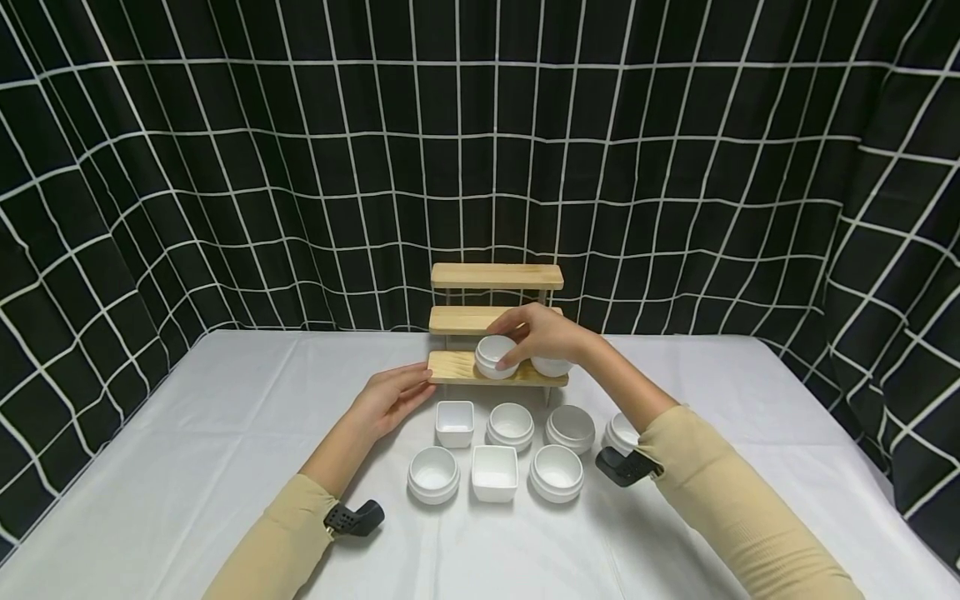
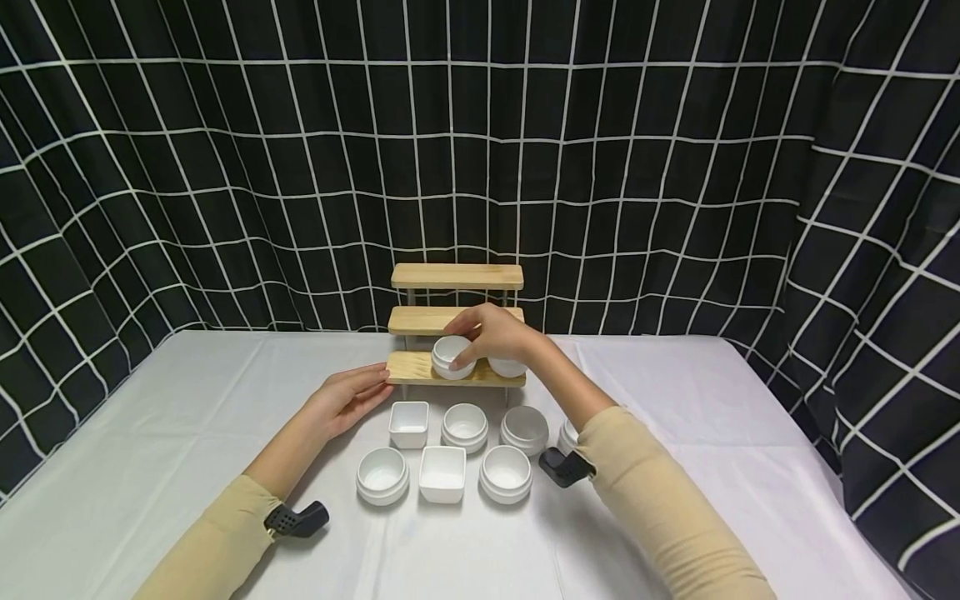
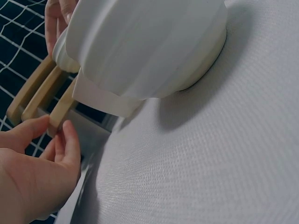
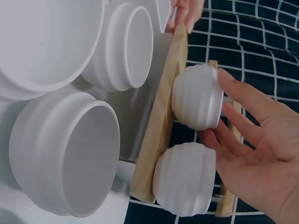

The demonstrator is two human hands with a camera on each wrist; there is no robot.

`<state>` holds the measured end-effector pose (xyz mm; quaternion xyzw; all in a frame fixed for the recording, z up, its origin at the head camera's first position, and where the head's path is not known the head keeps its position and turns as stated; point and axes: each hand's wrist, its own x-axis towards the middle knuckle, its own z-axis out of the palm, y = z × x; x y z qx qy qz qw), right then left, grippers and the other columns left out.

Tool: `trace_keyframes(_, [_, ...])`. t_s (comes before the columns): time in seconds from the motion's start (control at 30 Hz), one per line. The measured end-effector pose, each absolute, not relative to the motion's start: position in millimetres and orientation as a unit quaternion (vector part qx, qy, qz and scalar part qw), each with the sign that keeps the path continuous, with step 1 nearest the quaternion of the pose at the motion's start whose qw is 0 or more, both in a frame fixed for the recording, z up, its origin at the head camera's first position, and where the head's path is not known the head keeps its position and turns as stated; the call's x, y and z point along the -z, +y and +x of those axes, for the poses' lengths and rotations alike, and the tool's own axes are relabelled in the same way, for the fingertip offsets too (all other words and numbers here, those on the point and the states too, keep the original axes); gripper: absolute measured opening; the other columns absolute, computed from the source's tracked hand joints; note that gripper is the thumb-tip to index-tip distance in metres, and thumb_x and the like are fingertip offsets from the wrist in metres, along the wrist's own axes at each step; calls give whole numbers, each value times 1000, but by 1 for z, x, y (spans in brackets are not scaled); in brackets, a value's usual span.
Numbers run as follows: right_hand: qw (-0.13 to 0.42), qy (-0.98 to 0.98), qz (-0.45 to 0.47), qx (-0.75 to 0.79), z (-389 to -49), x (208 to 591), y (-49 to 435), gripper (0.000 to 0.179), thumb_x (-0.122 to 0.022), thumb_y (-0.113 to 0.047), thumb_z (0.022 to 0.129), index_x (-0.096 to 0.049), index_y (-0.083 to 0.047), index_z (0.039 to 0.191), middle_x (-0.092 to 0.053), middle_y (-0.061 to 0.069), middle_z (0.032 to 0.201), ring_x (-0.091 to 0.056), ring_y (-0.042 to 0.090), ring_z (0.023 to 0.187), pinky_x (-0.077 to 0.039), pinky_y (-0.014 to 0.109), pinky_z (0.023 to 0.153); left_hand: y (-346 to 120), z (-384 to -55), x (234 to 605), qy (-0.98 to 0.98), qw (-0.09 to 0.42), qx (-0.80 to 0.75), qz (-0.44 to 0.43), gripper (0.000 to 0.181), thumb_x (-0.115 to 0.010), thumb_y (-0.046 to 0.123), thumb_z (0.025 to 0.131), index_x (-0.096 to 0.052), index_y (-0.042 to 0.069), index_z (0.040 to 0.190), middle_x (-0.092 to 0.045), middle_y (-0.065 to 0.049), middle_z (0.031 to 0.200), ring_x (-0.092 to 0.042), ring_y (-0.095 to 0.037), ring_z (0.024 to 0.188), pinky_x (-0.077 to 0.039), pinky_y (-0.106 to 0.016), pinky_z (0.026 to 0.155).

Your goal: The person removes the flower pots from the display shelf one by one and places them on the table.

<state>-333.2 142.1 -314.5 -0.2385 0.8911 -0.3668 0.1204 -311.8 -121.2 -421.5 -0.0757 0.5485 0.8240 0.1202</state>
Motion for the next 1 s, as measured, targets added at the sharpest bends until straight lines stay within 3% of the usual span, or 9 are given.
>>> trace_keyframes(0.4, [126,897,-265,331,-338,313,137,54,-84,-1,86,-65,5,136,-67,22,136,-64,43,128,-60,47,108,-121,-311,421,548,123,-824,-76,47,-58,-6,105,-47,-14,150,-65,-22,129,-71,-9,91,-62,-23,100])
trace_keyframes(0.73, [143,891,-282,326,-339,309,132,58,-84,1,84,-63,6,138,-65,20,142,-54,38,140,-45,51,125,-121,-312,421,547,121,-825,-80,47,-58,-6,104,-47,-14,150,-67,-19,123,-72,-9,89,-63,-22,98])
trace_keyframes(1.0, [162,892,-279,316,-342,308,131,54,-82,1,84,-67,1,136,-66,16,141,-54,39,140,-47,53,123,-122,-312,422,546,121,-826,-76,48,-59,-6,104,-46,-14,150,-68,-18,119,-71,-9,89,-63,-23,99])
